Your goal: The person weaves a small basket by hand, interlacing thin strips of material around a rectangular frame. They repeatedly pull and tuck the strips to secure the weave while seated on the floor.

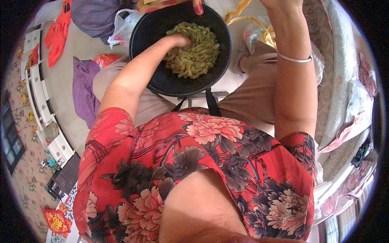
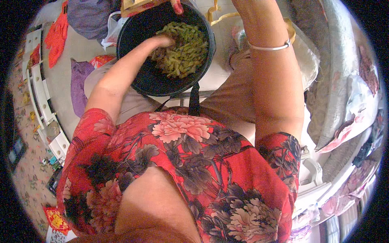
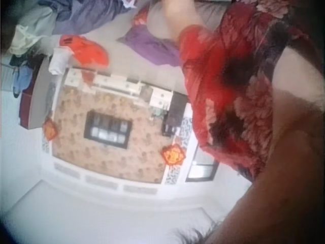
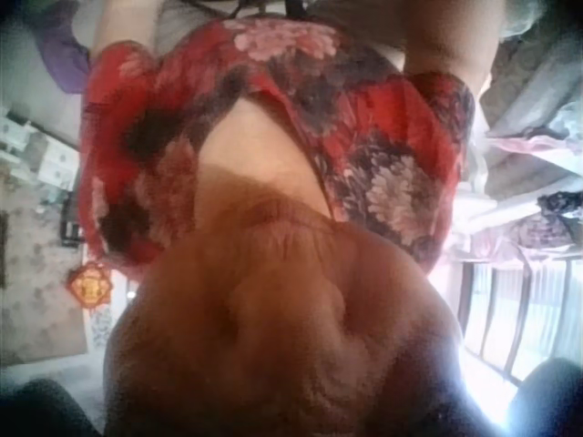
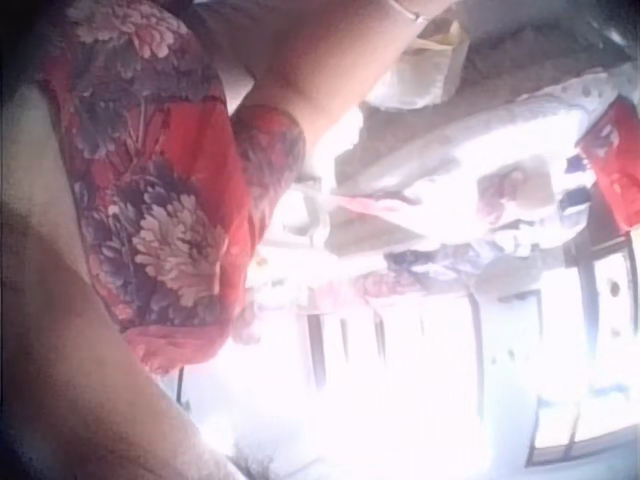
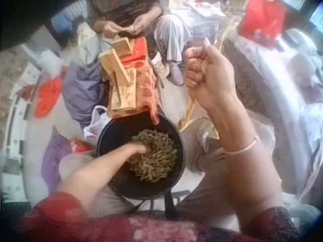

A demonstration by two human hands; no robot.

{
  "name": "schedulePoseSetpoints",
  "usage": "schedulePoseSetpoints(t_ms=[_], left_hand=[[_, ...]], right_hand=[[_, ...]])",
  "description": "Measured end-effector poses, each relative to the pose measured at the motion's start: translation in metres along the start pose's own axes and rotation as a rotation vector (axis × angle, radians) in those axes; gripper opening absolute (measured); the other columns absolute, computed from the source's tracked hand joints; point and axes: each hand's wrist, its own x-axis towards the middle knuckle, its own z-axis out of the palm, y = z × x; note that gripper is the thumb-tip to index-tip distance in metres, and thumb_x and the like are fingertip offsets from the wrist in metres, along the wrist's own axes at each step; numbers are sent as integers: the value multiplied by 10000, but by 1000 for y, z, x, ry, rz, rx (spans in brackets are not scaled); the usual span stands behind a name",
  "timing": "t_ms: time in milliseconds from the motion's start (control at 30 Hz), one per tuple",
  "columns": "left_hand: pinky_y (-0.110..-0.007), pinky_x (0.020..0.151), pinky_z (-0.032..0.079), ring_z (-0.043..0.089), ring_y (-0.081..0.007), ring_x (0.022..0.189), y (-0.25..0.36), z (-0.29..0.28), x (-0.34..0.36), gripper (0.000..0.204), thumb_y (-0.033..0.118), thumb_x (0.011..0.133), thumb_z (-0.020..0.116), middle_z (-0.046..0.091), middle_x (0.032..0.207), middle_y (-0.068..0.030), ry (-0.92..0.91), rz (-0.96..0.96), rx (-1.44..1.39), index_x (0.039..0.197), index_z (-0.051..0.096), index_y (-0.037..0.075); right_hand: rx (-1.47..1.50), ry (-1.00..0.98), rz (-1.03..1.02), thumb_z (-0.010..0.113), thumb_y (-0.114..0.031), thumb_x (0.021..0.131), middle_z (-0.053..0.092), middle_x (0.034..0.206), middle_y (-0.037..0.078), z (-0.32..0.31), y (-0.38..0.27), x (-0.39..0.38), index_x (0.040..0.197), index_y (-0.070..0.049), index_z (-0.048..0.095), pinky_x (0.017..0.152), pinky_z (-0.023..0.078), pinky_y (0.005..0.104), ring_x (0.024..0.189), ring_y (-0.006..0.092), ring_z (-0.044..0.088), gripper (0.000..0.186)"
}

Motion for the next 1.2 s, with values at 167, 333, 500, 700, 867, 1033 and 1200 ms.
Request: schedulePoseSetpoints(t_ms=[167,333,500,700,867,1033,1200], left_hand=[[-380,919,411,525,-283,1094,13,23,-31,404,238,800,498,540,1219,-137,-319,133,472,1167,569,83],[-388,946,393,504,-310,1134,37,74,-18,400,264,872,418,514,1262,-130,-134,114,465,1210,550,96],[-405,870,443,547,-315,1066,20,81,-16,366,269,794,538,573,1158,-164,425,181,24,1085,619,62],[-387,830,464,592,-308,964,75,13,-77,326,265,769,582,617,1048,-181,36,-30,32,1017,650,63],[-324,806,463,614,-213,825,96,-38,-169,339,314,858,551,656,927,-128,359,472,-429,1022,629,27],[-292,853,432,541,-145,964,106,-107,-228,464,333,931,448,543,1137,-62,712,870,-951,1248,454,-5],[-333,909,411,513,-204,1082,120,-145,-243,477,399,951,371,520,1146,-115,770,1161,-1097,1235,422,20]], right_hand=[[-6,-54,45,347,-402,942,366,557,-29,0,-6,-2,807,-42,515,431,248,225,448,76,280,420],[-71,-115,93,361,-435,931,346,547,-32,-2,-6,-3,813,-40,511,452,261,218,462,86,294,439],[-125,-221,-47,446,-241,936,392,573,-18,-7,3,-1,835,-37,515,491,332,226,488,104,347,239],[-377,-281,-82,522,-159,890,545,655,13,11,-2,-22,825,-58,541,463,373,184,510,94,488,122],[-412,-561,30,555,-225,890,548,640,-21,20,21,-36,903,-85,558,439,352,167,538,41,497,141],[-297,-525,109,515,-205,918,492,575,-11,27,39,-38,843,-45,549,429,326,181,467,58,434,180],[-207,-555,341,514,-204,916,470,565,-22,47,49,-45,804,-52,552,406,294,183,449,55,397,193]])
